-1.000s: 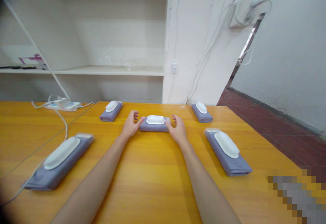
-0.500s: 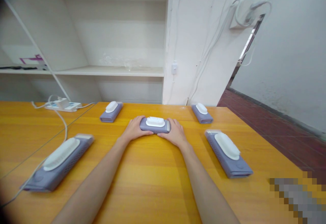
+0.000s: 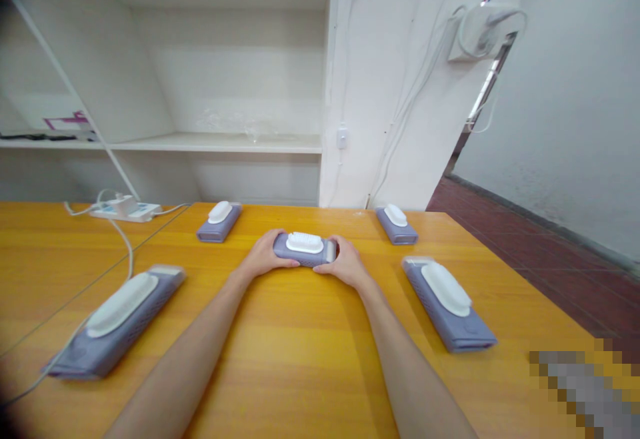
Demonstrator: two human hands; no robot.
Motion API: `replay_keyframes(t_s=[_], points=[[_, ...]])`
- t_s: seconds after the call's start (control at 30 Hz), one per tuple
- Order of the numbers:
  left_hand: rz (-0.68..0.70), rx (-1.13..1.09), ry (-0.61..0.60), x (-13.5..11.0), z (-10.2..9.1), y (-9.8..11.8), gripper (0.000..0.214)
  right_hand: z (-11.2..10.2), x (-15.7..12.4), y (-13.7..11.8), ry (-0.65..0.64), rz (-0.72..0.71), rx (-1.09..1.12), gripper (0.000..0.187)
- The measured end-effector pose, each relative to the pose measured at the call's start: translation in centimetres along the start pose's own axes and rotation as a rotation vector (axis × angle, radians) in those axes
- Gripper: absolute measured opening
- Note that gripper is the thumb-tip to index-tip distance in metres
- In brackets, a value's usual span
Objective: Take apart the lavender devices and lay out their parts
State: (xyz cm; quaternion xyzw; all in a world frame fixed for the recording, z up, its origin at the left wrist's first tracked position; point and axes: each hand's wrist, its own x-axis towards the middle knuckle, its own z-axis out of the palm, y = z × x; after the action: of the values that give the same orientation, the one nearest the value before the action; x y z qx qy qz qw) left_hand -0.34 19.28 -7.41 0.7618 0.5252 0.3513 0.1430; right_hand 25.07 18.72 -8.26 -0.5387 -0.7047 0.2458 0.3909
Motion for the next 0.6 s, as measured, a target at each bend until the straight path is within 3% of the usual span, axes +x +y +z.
replay_keyframes(t_s=[0.1,0.27,0.47,0.53,0.6], points=[[-0.014,-0.017,0.000,0.1,0.0,0.0,0.086,0.1,0.0,-0.1,0.018,0.038,-0.030,0.078],[-0.044,-0.060,0.010,0.1,0.0,0.1,0.086,-0.7,0.2,-0.4,-0.127,0.106,0.135,0.076],[-0.068,-0.123,-0.017,0.1,0.1,0.7,0.080,-1.7,0.4,-0.7,-0.190,0.087,0.239,0.076],[-0.078,-0.140,-0.007,0.2,-0.1,0.6,0.079,-1.6,0.5,-0.6,-0.175,0.070,0.230,0.078],[-0.115,-0.152,0.044,0.2,-0.3,0.3,0.079,-1.3,0.6,-0.3,-0.074,0.078,0.158,0.075]])
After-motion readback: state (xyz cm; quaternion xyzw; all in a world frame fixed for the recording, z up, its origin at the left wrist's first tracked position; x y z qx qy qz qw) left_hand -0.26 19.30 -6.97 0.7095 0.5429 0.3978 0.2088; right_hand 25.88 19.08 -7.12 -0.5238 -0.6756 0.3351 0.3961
